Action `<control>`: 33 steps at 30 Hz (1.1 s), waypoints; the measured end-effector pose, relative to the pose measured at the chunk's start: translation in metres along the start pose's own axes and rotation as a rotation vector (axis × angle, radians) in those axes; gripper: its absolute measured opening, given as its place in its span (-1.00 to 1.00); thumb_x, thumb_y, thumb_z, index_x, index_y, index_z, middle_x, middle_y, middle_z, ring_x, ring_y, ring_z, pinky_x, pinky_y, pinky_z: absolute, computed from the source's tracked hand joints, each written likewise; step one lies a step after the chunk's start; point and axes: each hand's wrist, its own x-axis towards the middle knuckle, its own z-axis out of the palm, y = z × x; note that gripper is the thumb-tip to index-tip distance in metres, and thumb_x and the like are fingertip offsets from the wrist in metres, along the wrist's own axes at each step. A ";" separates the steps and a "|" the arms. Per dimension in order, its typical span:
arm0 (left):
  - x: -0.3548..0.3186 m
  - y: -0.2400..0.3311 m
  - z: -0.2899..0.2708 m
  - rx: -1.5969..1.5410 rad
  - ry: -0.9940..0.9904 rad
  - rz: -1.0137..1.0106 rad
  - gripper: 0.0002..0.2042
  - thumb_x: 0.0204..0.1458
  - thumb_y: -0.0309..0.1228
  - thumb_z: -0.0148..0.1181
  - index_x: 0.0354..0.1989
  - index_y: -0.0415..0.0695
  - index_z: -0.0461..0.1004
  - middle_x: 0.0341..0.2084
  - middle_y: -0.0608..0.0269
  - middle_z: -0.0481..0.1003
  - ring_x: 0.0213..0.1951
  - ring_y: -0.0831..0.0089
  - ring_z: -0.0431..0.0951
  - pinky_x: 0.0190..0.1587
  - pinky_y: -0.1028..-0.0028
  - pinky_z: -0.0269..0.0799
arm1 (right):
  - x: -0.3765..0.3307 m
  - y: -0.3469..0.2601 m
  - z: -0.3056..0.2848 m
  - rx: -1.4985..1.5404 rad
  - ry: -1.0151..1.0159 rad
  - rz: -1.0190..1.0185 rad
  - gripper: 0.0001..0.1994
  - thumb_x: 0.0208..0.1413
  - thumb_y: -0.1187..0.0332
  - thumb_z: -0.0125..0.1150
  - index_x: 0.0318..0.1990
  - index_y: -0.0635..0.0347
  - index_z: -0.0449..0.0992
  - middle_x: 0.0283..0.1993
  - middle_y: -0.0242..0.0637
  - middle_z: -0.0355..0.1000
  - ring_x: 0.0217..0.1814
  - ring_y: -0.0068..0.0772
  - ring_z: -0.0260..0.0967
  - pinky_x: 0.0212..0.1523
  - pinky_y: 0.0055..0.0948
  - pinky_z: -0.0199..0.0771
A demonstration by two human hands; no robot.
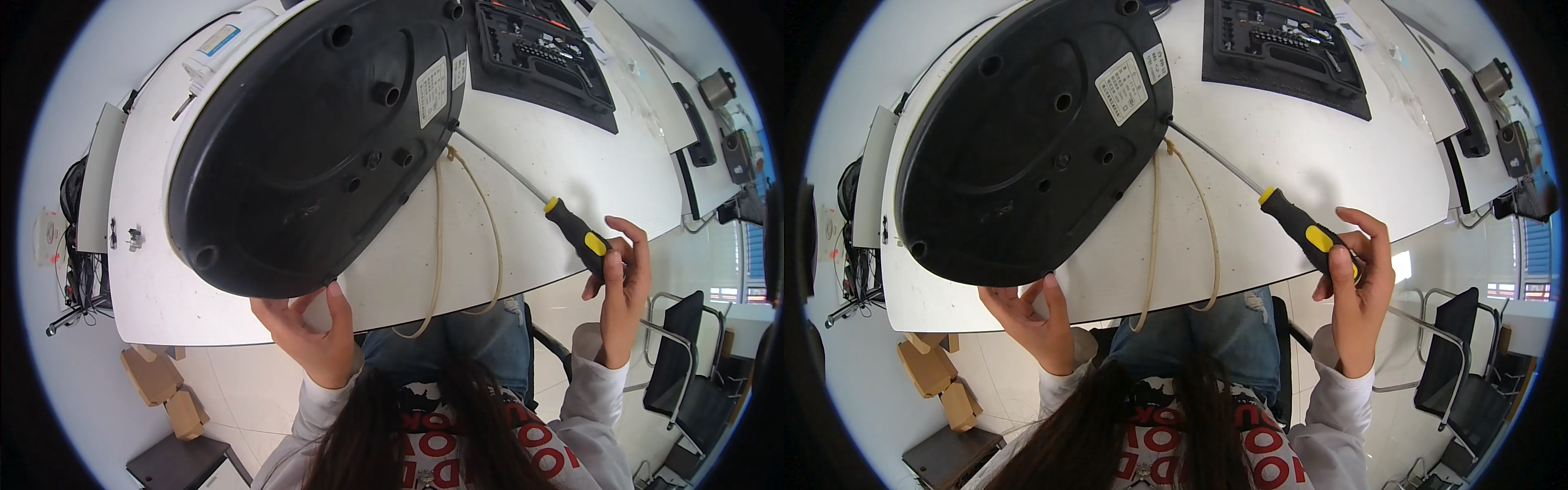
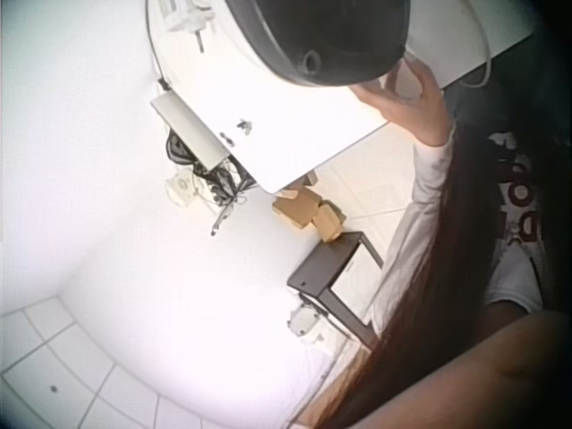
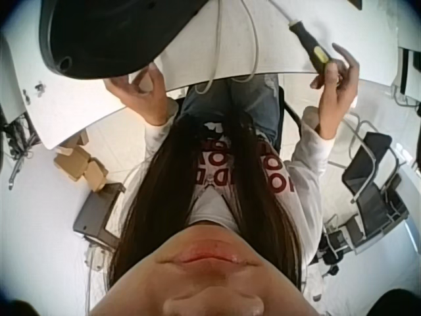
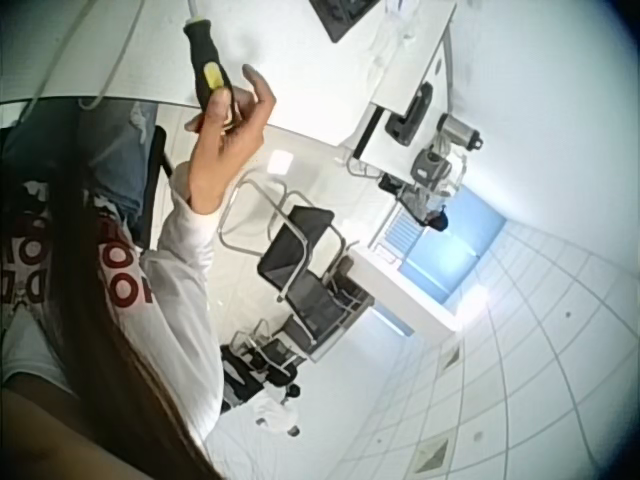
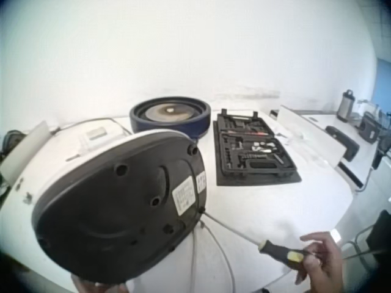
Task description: The person uses a screwdriver to tighten screws on the underside of a black plastic device base. They repeatedly pick up screws from the table, align them with screw holes, and turn the screwdriver to secure them. The device remains on the table throughout the process.
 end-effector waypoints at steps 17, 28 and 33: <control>0.000 0.000 0.001 0.005 0.006 0.015 -0.27 -0.23 -0.64 0.22 0.17 -0.24 -0.02 -0.03 -0.04 0.23 -0.09 0.21 0.44 -0.30 0.45 0.53 | 0.000 0.003 -0.002 0.009 -0.051 -0.074 -0.61 -0.02 0.33 0.18 -0.01 0.21 0.33 -0.36 -0.32 0.38 -0.57 -0.65 0.24 -0.61 -0.69 0.27; 0.000 0.000 0.001 0.025 0.007 0.016 -0.28 -0.21 -0.63 0.21 0.17 -0.24 -0.02 -0.04 -0.03 0.26 -0.09 0.23 0.44 -0.29 0.47 0.52 | 0.004 0.012 0.002 -0.243 0.011 -0.373 -0.39 -0.29 0.68 0.28 0.05 0.16 0.30 -0.17 -0.21 0.37 -0.24 -0.48 0.38 -0.43 -0.64 0.43; -0.001 -0.001 0.001 0.018 0.005 0.010 -0.27 -0.24 -0.63 0.23 0.16 -0.24 -0.01 -0.06 -0.02 0.24 -0.10 0.22 0.44 -0.31 0.45 0.53 | 0.003 0.004 0.000 -0.182 0.012 -0.259 -0.45 -0.23 0.62 0.28 0.03 0.16 0.32 -0.15 -0.18 0.38 -0.32 -0.50 0.39 -0.58 -0.72 0.36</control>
